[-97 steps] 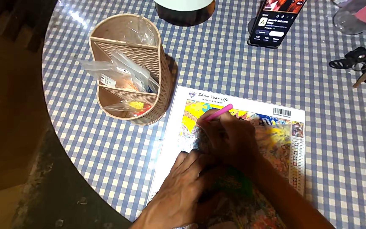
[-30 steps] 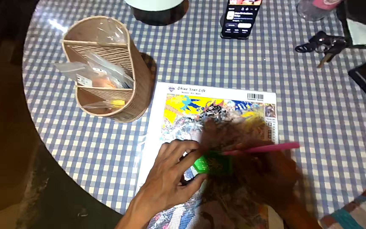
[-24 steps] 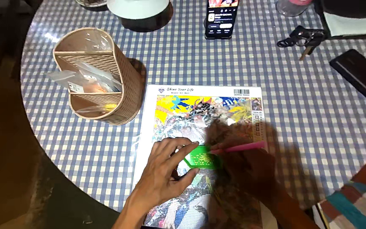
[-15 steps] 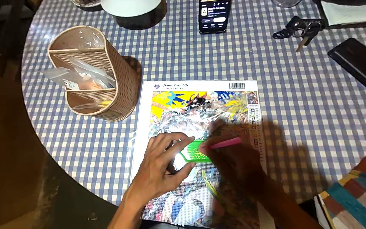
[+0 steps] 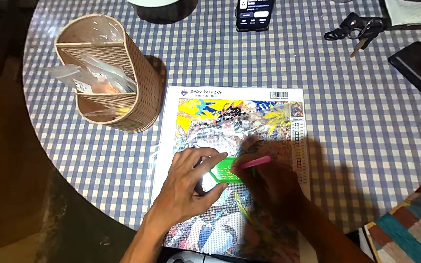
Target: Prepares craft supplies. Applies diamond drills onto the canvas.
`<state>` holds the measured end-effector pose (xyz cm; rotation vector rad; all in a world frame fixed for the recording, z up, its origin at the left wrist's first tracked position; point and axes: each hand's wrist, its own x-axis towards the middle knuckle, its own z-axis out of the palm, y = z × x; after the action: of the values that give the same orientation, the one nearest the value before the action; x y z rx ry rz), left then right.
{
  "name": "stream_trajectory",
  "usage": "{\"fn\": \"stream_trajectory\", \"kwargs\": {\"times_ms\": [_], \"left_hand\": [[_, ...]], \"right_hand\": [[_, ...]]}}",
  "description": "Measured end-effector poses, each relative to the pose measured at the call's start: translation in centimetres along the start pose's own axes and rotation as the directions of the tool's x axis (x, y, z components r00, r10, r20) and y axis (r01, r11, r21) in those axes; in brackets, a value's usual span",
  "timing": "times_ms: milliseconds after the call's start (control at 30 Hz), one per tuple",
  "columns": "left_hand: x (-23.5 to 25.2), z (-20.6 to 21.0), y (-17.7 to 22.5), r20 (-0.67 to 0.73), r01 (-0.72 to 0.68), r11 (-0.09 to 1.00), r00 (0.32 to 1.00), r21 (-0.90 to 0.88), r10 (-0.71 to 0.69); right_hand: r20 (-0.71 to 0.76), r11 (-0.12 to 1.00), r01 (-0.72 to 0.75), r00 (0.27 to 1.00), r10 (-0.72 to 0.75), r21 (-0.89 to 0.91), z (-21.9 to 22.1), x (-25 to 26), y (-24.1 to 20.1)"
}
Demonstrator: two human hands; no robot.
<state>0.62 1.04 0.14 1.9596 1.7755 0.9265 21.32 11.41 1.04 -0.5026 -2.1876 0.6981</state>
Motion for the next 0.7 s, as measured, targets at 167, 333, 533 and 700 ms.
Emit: {"fn": "stream_trajectory", "kwargs": {"times_ms": [167,333,533,700], "left_hand": [[-0.03,0.03,0.03,0.001,0.001,1.000,1.000,0.001,-0.001],[-0.05,0.00,0.03,0.006,0.007,1.000,1.000,-0.006,-0.007],[0.00,0.01,0.00,0.001,-0.007,1.000,1.000,-0.001,0.007],[0.09,0.04,0.01,0.006,-0.005,1.000,1.000,0.002,0.005]], "right_hand": [[0.008,0.999,0.013,1.000,-0.013,-0.033,0.14,-0.01,-0.02],[0.009,0.998,0.030,1.000,-0.030,-0.060,0.16,0.00,0.00],[0.025,0.995,0.076,0.997,-0.075,-0.069,0.10,0.00,-0.01],[-0.025,0.991,-0.091,0.995,0.094,0.102,-0.18,-0.11,0.24]]}}
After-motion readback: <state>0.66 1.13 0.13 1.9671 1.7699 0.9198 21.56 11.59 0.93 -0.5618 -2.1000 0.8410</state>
